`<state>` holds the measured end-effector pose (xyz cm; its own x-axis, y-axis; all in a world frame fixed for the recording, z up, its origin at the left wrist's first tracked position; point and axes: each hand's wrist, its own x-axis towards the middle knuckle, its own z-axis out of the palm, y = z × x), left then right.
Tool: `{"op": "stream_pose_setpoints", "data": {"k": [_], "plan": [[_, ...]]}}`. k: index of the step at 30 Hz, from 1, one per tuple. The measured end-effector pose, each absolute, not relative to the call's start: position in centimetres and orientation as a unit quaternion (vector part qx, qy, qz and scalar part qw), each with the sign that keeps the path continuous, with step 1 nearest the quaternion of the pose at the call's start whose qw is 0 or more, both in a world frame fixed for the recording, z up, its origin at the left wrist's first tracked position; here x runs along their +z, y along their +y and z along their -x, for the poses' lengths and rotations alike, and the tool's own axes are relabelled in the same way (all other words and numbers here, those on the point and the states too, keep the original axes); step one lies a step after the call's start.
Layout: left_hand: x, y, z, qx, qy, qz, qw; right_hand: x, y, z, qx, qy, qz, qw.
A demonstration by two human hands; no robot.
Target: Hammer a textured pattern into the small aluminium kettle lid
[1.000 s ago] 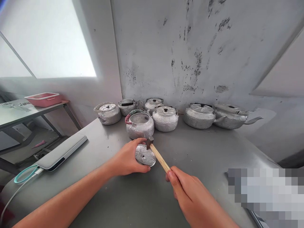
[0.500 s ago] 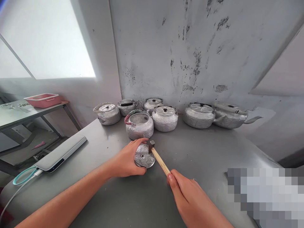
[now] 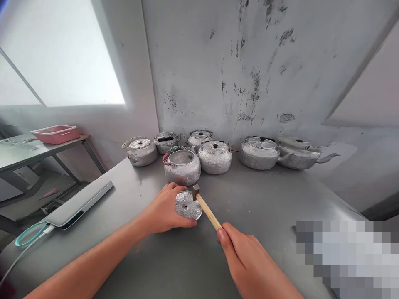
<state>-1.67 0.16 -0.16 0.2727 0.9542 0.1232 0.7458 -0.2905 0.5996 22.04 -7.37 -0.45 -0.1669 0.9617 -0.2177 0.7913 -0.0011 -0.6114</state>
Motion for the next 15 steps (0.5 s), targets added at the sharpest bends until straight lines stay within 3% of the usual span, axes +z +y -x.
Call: {"op": "stream_pose_setpoints", "data": {"k": [15], "plan": [[-0.34, 0.21, 1.68, 0.242, 0.547, -0.772, 0.216, 0.01, -6.93, -21.83, 0.307, -0.704, 0.627, 0.13]]}}
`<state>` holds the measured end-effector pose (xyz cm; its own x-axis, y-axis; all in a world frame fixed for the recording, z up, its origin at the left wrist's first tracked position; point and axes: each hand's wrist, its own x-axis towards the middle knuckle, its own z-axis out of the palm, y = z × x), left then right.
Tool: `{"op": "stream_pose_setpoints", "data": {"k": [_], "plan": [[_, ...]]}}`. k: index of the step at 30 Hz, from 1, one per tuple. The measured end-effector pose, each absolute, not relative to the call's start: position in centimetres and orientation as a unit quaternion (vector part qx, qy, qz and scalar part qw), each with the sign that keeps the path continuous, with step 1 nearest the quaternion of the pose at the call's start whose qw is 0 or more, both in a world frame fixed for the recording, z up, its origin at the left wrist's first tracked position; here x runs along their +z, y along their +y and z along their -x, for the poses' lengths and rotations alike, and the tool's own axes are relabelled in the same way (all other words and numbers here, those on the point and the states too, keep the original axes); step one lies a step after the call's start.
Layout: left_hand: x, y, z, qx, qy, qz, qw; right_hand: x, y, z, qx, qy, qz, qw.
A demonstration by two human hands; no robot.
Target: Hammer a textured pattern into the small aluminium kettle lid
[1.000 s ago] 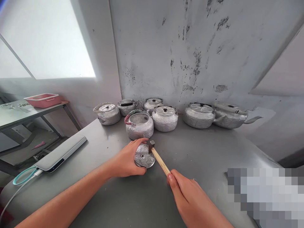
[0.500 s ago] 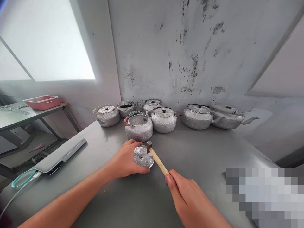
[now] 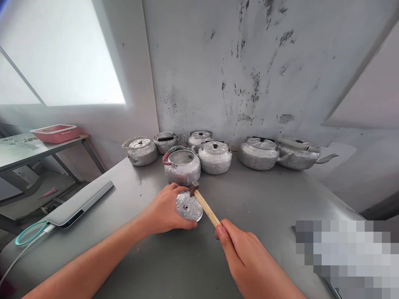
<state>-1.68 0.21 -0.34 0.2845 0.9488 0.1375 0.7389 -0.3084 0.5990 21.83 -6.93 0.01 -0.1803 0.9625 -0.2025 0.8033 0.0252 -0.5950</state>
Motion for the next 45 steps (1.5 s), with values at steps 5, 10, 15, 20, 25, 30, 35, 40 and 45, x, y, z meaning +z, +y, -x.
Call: {"op": "stream_pose_setpoints", "data": {"k": [5, 10, 15, 20, 25, 30, 35, 40, 45], "plan": [[-0.3, 0.3, 1.7, 0.243, 0.547, -0.77, 0.221, 0.1, -7.0, -21.8, 0.315, -0.701, 0.629, 0.114], [-0.2, 0.2, 1.6, 0.242, 0.548, -0.768, 0.225, 0.3, -7.0, -21.7, 0.314, -0.699, 0.632, 0.116], [-0.1, 0.2, 1.7, 0.24, 0.548, -0.767, 0.232, 0.2, -6.6, -21.6, 0.333, -0.689, 0.63, 0.132], [-0.2, 0.5, 2.2, 0.24, 0.52, -0.785, 0.235, 0.7, -6.9, -21.9, 0.383, -0.667, 0.612, 0.185], [-0.1, 0.5, 2.6, 0.226, 0.475, -0.818, 0.233, 1.3, -7.0, -22.0, 0.442, -0.615, 0.608, 0.241], [0.0, 0.4, 2.5, 0.228, 0.513, -0.804, 0.196, 1.1, -6.9, -21.9, 0.476, -0.59, 0.613, 0.223], [0.1, 0.6, 2.7, 0.22, 0.528, -0.794, 0.205, 1.8, -7.0, -21.7, 0.472, -0.601, 0.605, 0.223], [0.1, 0.7, 2.6, 0.234, 0.531, -0.783, 0.226, 3.8, -6.8, -21.6, 0.373, -0.661, 0.619, 0.203], [0.1, 0.6, 2.6, 0.258, 0.522, -0.777, 0.24, 3.6, -6.8, -21.1, 0.289, -0.704, 0.618, 0.199]]}}
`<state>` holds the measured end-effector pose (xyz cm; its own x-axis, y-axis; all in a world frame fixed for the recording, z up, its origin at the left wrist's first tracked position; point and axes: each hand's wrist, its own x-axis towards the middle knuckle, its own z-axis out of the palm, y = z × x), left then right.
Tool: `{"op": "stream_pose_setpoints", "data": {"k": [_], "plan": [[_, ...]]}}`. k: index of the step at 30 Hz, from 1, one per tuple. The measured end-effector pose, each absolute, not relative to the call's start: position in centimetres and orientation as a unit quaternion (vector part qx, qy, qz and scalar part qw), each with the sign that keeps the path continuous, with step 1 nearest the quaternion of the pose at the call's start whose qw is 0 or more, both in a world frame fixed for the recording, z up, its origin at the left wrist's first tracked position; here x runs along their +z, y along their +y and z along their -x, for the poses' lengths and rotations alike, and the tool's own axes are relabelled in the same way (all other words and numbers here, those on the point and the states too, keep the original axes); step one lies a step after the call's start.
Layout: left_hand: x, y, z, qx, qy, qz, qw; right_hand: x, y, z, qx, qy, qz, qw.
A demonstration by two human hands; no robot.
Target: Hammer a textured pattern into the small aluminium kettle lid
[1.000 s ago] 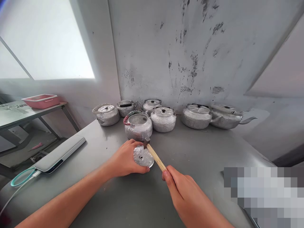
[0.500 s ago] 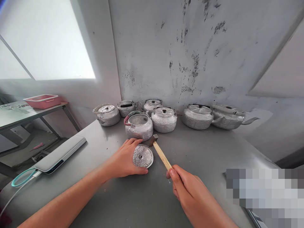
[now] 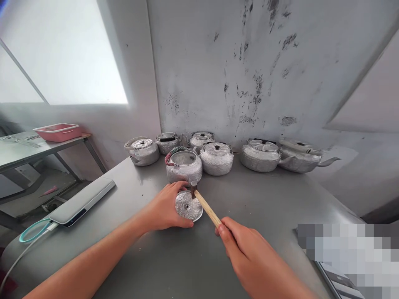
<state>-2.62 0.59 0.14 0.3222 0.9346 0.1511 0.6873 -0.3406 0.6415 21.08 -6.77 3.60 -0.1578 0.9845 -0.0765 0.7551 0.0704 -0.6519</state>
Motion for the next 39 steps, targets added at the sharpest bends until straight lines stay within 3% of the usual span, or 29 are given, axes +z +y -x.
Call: {"op": "stream_pose_setpoints", "data": {"k": [20, 39], "plan": [[0.3, 0.5, 2.4, 0.252, 0.533, -0.771, 0.241, 1.0, -7.1, -21.5, 0.269, -0.709, 0.622, 0.195], [0.3, 0.5, 2.4, 0.261, 0.508, -0.783, 0.246, 2.4, -7.1, -20.8, 0.252, -0.71, 0.634, 0.174]]}}
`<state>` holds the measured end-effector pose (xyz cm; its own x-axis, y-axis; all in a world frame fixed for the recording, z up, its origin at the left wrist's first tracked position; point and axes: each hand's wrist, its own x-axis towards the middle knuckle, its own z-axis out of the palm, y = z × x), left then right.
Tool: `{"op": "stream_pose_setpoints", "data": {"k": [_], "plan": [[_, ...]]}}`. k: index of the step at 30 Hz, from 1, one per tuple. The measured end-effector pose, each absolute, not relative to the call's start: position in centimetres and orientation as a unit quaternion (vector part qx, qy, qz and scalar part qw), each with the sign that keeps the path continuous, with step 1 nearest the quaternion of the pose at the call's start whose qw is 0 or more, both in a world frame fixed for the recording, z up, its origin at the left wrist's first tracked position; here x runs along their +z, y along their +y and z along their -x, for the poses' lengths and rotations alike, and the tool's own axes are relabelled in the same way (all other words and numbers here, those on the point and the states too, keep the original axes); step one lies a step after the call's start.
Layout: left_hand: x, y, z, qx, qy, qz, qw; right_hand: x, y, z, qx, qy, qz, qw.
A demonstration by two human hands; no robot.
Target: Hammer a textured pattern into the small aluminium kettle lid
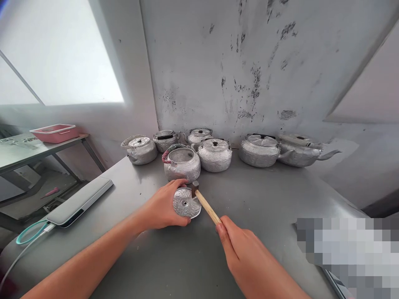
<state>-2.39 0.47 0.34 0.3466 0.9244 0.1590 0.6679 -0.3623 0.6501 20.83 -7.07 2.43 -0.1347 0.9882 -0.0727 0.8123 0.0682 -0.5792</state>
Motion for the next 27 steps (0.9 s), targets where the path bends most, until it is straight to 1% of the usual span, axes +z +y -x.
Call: {"op": "stream_pose_setpoints", "data": {"k": [3, 9, 12, 21, 27], "plan": [[0.4, 0.4, 2.4, 0.261, 0.51, -0.781, 0.248, 2.0, -6.9, -21.0, 0.26, -0.708, 0.637, 0.158], [0.3, 0.5, 2.4, 0.26, 0.517, -0.777, 0.248, 0.8, -6.8, -21.4, 0.259, -0.703, 0.644, 0.156], [0.3, 0.5, 2.4, 0.258, 0.522, -0.773, 0.251, 1.2, -6.9, -21.2, 0.251, -0.71, 0.637, 0.168], [0.6, 0.4, 2.3, 0.253, 0.525, -0.769, 0.263, 2.1, -6.4, -21.2, 0.25, -0.707, 0.648, 0.133], [0.6, 0.4, 2.3, 0.255, 0.526, -0.767, 0.266, 2.5, -6.6, -21.1, 0.223, -0.727, 0.636, 0.133]]}}
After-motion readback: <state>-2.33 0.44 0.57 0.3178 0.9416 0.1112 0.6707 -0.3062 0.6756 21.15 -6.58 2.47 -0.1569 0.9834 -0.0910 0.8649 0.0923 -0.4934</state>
